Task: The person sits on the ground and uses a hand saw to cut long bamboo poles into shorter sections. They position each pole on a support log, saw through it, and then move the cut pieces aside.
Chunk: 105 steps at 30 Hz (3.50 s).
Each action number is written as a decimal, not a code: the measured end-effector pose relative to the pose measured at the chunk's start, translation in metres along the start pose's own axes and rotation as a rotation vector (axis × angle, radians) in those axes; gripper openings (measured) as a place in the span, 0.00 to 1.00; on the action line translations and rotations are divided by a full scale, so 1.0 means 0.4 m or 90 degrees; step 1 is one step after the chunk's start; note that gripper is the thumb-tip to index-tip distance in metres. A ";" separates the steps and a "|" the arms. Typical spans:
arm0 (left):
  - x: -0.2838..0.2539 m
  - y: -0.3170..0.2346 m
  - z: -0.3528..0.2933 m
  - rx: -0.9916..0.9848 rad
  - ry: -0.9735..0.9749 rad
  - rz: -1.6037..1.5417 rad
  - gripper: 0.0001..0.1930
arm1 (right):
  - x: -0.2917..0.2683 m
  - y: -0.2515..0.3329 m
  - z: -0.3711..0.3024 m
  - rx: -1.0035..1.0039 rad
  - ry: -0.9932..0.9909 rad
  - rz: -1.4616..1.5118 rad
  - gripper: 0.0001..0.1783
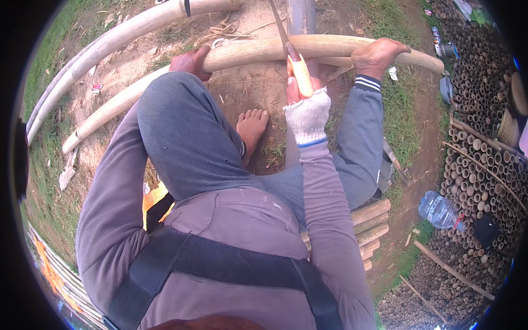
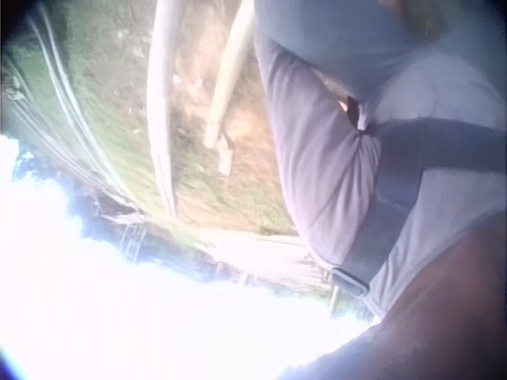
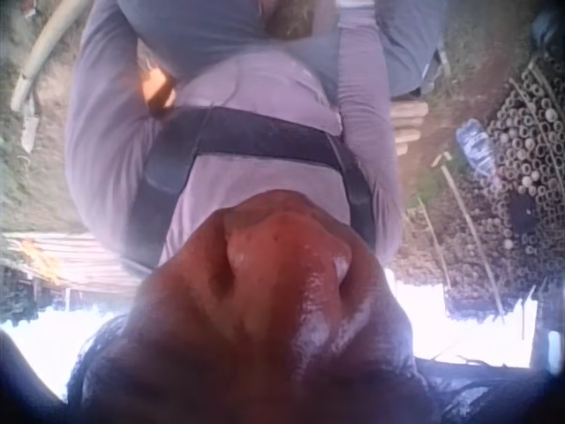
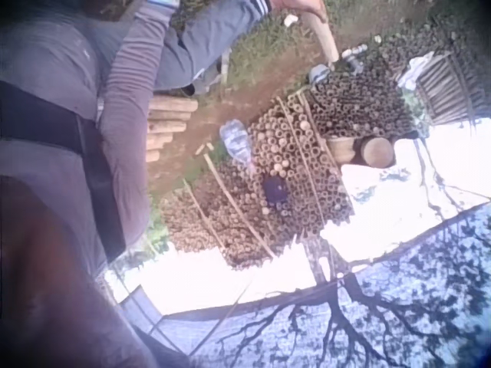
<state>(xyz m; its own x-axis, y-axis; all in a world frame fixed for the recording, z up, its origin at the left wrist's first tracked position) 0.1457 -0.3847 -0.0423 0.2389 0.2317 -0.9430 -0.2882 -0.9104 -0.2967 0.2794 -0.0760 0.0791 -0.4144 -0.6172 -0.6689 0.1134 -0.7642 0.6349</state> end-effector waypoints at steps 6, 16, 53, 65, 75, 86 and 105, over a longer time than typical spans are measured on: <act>0.030 0.014 0.013 0.007 -0.010 -0.009 0.32 | -0.093 0.030 -0.126 0.050 0.024 0.038 0.12; 0.048 0.001 -0.006 0.001 0.029 -0.004 0.30 | -0.019 -0.004 -0.064 0.037 0.017 0.024 0.13; -0.002 0.016 -0.022 0.002 -0.005 -0.005 0.28 | 0.031 0.004 -0.005 0.001 -0.016 0.021 0.14; 0.030 0.014 -0.010 0.003 -0.012 -0.015 0.28 | -0.041 -0.014 -0.100 0.007 0.019 -0.011 0.13; 0.022 0.065 -0.043 -0.045 0.018 -0.005 0.33 | -0.253 0.012 -0.382 0.174 0.140 0.100 0.09; 0.012 0.029 -0.029 -0.013 0.004 -0.006 0.32 | 0.060 -0.024 0.004 0.012 0.010 0.024 0.16; 0.027 0.077 -0.053 -0.050 0.001 0.029 0.30 | -0.106 0.021 -0.175 0.000 0.095 0.064 0.12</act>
<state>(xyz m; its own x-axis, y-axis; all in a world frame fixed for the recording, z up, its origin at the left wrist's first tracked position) 0.1590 -0.4175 -0.0583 0.2292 0.1893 -0.9548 -0.2246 -0.9442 -0.2411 0.3612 -0.0694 0.0858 -0.2626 -0.7114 -0.6519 0.1472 -0.6972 0.7016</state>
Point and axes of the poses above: each hand's wrist, its own z-axis towards the middle knuckle, its own x-axis out of the palm, y = z × x, the point moved 5 cm from there along z, towards the middle knuckle, and after that the axes turned 2 degrees about -z, right-handed, at the moved point
